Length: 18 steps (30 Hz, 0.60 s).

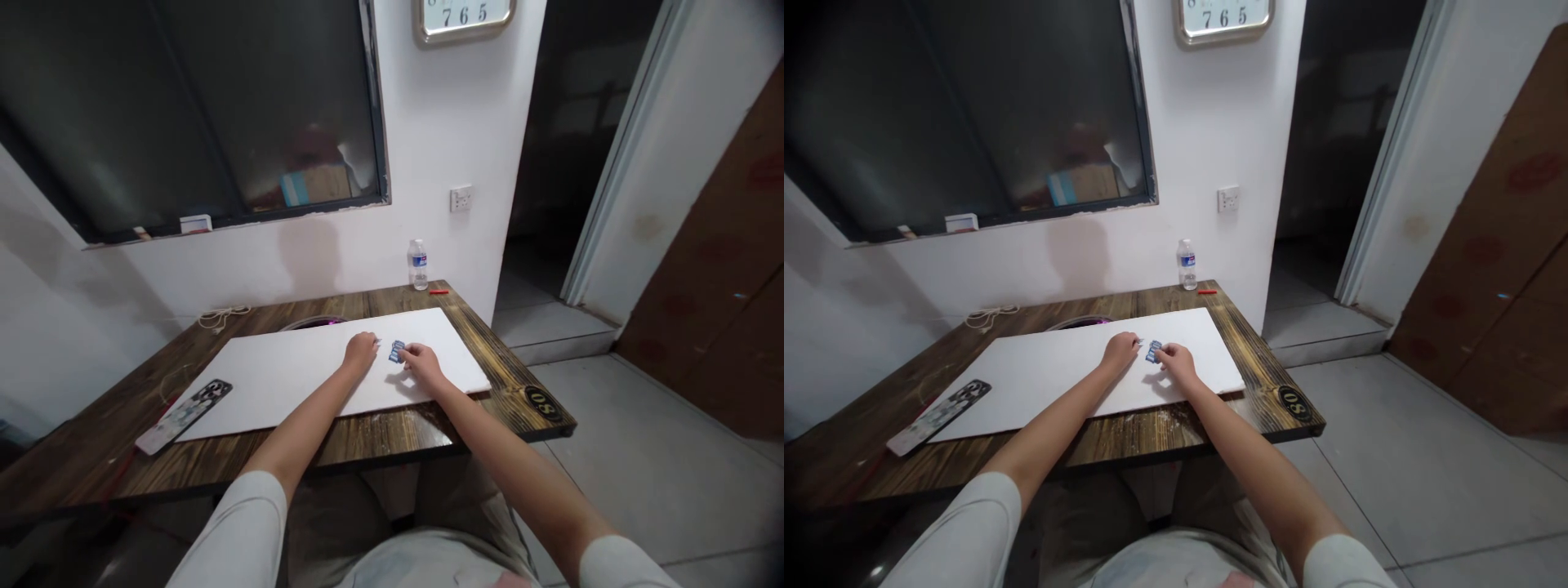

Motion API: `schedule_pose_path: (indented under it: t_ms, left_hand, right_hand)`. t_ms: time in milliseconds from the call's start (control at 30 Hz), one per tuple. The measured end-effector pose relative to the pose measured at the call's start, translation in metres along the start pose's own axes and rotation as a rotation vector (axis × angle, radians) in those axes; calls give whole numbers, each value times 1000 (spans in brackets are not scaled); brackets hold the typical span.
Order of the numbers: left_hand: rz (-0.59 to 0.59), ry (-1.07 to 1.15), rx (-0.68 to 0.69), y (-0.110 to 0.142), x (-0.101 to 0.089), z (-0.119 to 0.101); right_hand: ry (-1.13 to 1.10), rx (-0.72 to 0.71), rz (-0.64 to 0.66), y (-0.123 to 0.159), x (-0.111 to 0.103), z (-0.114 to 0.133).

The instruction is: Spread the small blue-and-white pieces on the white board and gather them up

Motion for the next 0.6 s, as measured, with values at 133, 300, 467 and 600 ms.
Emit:
schedule_pose_path:
  t_ms: [133, 300, 467, 600]
  left_hand:
    - [-128, 402, -186, 6, -5, 7]
    - [-17, 929, -270, 20, 4, -4]
    - [112, 1139, -223, 35, 16, -16]
    - [44, 1150, -236, 42, 18, -17]
  right_hand:
    - [45, -7, -42, 1, 1, 1]
    - [58, 11, -58, 2, -1, 1]
    - [58, 27, -34, 2, -3, -1]
    - [27, 20, 24, 1, -1, -4]
Point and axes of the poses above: each hand's wrist, its own y-axis away from the middle knuckle, its own x-axis out of the palm, z = x × y, the point moved 1 cm from there along -y, towards the middle knuckle, and after that the axes turned 6 degrees about -y, right-handed, at the moved point
